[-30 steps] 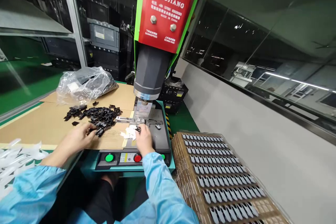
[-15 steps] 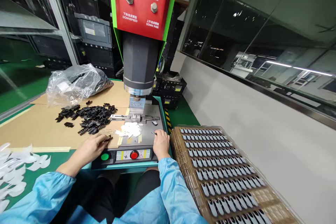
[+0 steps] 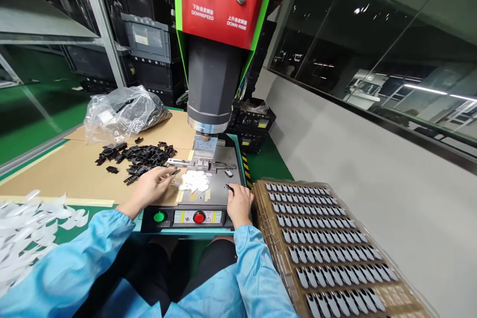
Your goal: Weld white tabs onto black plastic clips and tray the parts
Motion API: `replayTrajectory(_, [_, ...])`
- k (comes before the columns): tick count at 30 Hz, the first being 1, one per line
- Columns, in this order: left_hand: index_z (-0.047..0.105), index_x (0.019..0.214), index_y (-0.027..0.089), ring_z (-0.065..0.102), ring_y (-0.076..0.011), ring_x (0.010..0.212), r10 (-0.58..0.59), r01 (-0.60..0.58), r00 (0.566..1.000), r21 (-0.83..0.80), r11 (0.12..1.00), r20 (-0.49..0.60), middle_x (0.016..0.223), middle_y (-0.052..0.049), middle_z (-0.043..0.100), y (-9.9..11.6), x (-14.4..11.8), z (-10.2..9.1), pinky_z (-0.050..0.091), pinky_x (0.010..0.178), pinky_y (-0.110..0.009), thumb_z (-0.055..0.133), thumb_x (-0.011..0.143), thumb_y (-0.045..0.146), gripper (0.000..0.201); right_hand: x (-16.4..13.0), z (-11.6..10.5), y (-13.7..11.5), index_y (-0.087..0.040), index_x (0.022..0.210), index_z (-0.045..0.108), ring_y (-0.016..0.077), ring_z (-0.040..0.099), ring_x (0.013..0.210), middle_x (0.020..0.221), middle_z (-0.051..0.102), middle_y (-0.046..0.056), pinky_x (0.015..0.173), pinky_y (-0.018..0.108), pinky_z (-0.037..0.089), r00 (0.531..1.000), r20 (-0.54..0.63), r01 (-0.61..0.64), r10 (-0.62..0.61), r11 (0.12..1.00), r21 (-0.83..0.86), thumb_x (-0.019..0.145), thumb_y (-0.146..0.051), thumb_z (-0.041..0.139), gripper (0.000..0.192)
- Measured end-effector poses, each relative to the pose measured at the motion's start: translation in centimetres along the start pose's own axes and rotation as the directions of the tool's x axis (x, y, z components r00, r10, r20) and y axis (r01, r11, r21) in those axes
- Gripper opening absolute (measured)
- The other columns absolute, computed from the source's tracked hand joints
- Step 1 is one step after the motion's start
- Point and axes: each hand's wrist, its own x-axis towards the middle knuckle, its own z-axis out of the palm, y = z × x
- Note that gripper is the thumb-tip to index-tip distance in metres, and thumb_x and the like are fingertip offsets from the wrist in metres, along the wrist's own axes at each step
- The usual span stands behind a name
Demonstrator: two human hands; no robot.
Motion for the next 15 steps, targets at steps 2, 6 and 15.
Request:
replayTrajectory(2, [0.078,0.121,0.021,0.069,-0.0221,0.108,0.021,-0.021,1.000,0.022,1.000,-0.005,0.120,-0.005,0.074,0.9,2.4,1.4,0.052,0.098,-0.033,0.058,0.103,0.042,0.034,1.8,0.7,-1.8,-0.025,0.124,0.074,0.0273,0.055,0.113,0.121,0.071,0.005,0.095,0.039,0.033,1.000,-0.005,0.007,-0.007,0.999,0.045,0.101,-0.019,0.063,0.026])
replayTrajectory(6, [0.077,0.128,0.020,0.067,-0.0246,0.113,0.012,-0.027,0.996,0.171,0.985,0.091,0.121,-0.008,0.073,2.8,6.4,4.7,0.052,0.099,-0.035,0.057,0.105,0.035,0.034,6.1,2.9,-6.0,-0.026,0.127,0.073,0.0264,0.054,0.118,0.125,0.070,0.005,0.098,0.039,0.034,0.999,-0.013,0.040,-0.039,0.998,0.052,0.104,-0.019,0.064,0.026])
replayTrajectory(15, [0.069,0.140,0.018,0.062,-0.0274,0.117,0.054,-0.113,0.973,0.265,0.958,0.223,0.126,-0.012,0.067,3.5,8.1,7.8,0.048,0.105,-0.038,0.056,0.103,0.030,0.041,8.3,6.2,-8.9,-0.027,0.135,0.067,0.0294,0.049,0.117,0.123,0.065,0.008,0.097,0.042,0.035,0.984,0.074,0.171,-0.163,0.980,-0.107,0.105,-0.029,0.068,0.030])
